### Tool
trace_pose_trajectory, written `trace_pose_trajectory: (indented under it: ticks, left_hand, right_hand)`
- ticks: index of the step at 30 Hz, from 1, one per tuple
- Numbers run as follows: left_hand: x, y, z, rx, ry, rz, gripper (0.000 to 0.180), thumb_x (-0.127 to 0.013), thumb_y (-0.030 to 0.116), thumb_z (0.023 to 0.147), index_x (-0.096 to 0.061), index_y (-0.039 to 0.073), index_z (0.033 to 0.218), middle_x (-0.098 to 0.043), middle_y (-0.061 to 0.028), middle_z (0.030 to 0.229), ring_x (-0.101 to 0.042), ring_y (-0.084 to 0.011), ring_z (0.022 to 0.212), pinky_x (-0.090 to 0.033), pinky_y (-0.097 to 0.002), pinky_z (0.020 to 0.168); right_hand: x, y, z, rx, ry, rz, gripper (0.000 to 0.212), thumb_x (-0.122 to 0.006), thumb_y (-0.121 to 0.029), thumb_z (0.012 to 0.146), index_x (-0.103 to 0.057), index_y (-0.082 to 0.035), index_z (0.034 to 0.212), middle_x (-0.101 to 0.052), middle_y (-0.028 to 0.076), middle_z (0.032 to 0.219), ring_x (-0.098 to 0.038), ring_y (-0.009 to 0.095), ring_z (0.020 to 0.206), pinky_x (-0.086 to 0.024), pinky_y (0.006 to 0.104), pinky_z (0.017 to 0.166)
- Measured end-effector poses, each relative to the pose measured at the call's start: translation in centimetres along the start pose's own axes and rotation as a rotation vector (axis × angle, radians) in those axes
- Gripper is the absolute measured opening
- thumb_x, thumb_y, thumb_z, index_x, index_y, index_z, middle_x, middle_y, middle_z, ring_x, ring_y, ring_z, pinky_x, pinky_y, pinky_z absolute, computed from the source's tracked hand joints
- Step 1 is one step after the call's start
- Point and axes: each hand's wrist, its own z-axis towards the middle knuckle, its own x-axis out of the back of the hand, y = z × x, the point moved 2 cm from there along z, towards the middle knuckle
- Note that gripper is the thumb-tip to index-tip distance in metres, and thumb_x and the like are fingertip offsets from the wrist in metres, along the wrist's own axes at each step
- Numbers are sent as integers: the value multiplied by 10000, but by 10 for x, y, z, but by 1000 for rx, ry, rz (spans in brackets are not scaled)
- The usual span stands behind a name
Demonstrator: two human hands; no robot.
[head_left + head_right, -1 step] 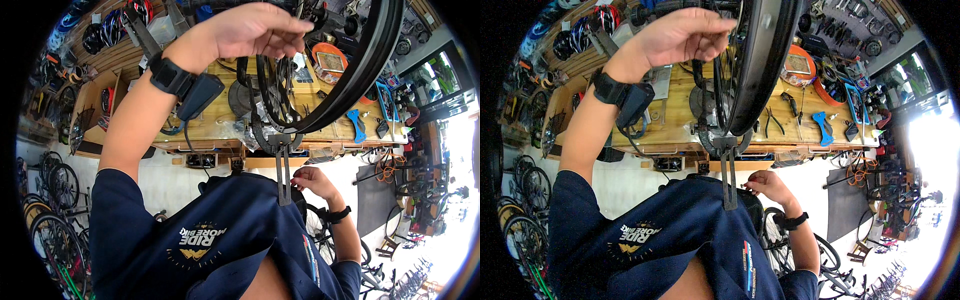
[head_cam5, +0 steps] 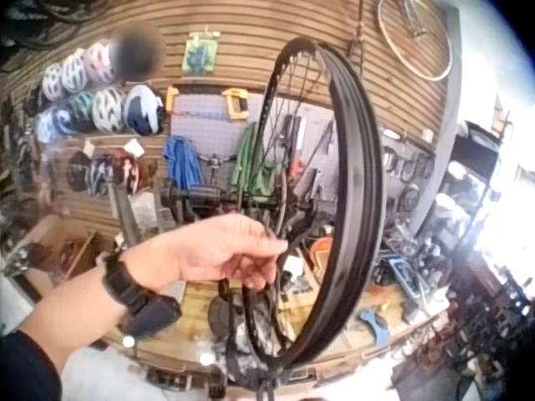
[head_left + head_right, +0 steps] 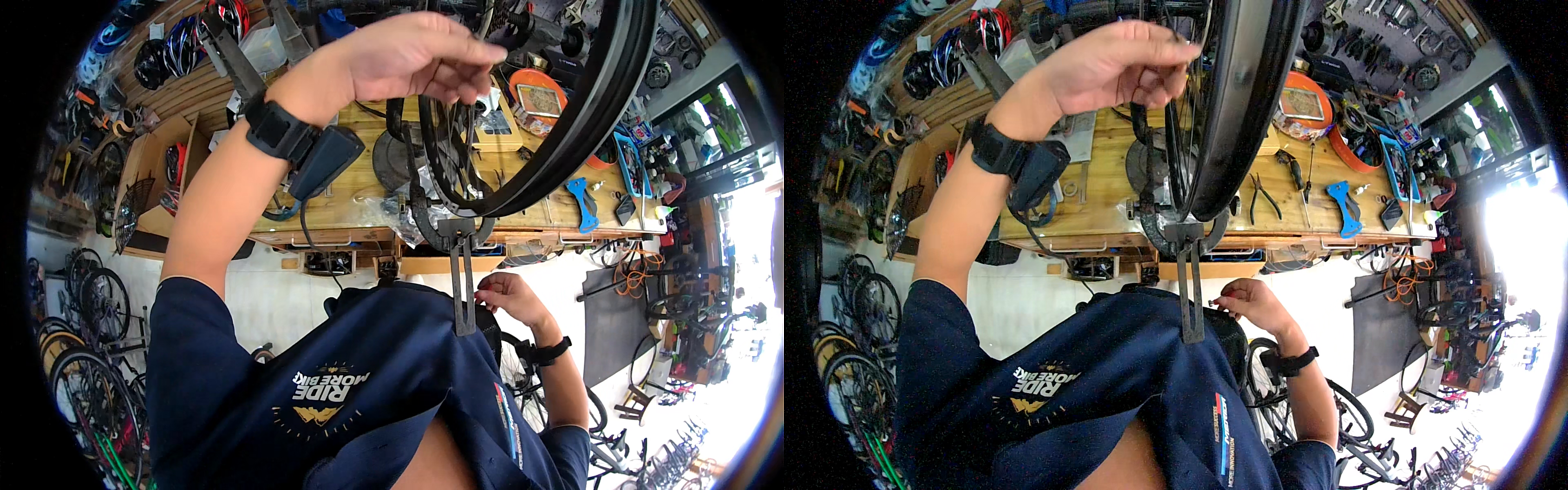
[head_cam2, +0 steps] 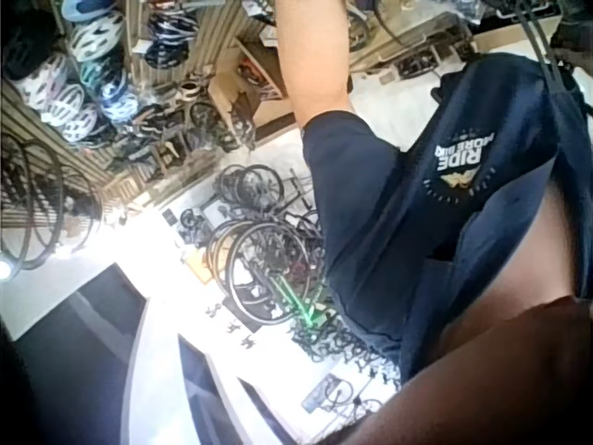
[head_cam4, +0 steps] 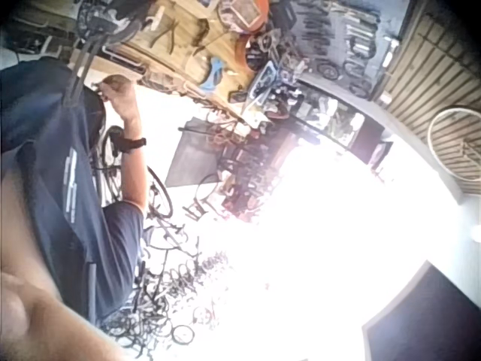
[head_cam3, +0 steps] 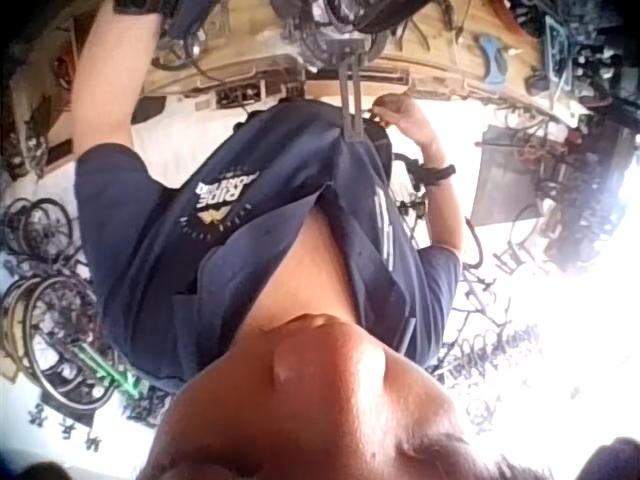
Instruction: The person works on a bicycle rim held in a stand, using a red tool to manipulate the spokes and rim tape one section at a time. The person then removes the rim from the stand and holds it while checking the hub and cassette area.
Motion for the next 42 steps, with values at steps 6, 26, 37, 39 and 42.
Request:
trace_pose_trajectory:
  ticks: [6,26,37,39,42]
  left_hand:
    - [8,-46,-5,116,-19,213,245,-669,265,924,-647,21,943,-718,-94,846,-698,-138,723,-540,-236,670]
    - [4,20,9,-222,-46,-199,219,-564,231,987,-662,54,902,-683,-28,791,-647,-71,639,-527,-203,574]
    - [5,-8,3,-32,-83,-62,219,-656,265,933,-661,47,934,-706,-59,827,-683,-96,707,-558,-205,640]
    - [4,-29,-4,76,-34,31,218,-666,264,927,-656,47,947,-710,-66,840,-687,-111,721,-558,-223,663]
    - [14,-70,-3,116,24,177,185,-667,213,925,-636,31,925,-705,-83,831,-688,-127,713,-544,-228,656]
  right_hand:
    - [-10,-2,3,-2,7,-56,277,-702,-122,894,-609,85,1053,-704,91,934,-653,113,822,-521,228,689]
    - [-10,0,7,5,32,-28,266,-701,-92,891,-601,105,1037,-702,98,926,-664,120,855,-524,228,732]
    - [-9,9,9,52,43,7,276,-711,-109,885,-605,105,1025,-699,97,916,-663,118,848,-523,222,730]
    - [-9,9,9,51,42,7,277,-711,-109,885,-606,104,1028,-699,98,916,-664,119,848,-524,223,729]
    - [-9,4,8,32,41,-4,279,-711,-111,885,-610,105,1030,-698,95,913,-662,117,843,-523,225,722]
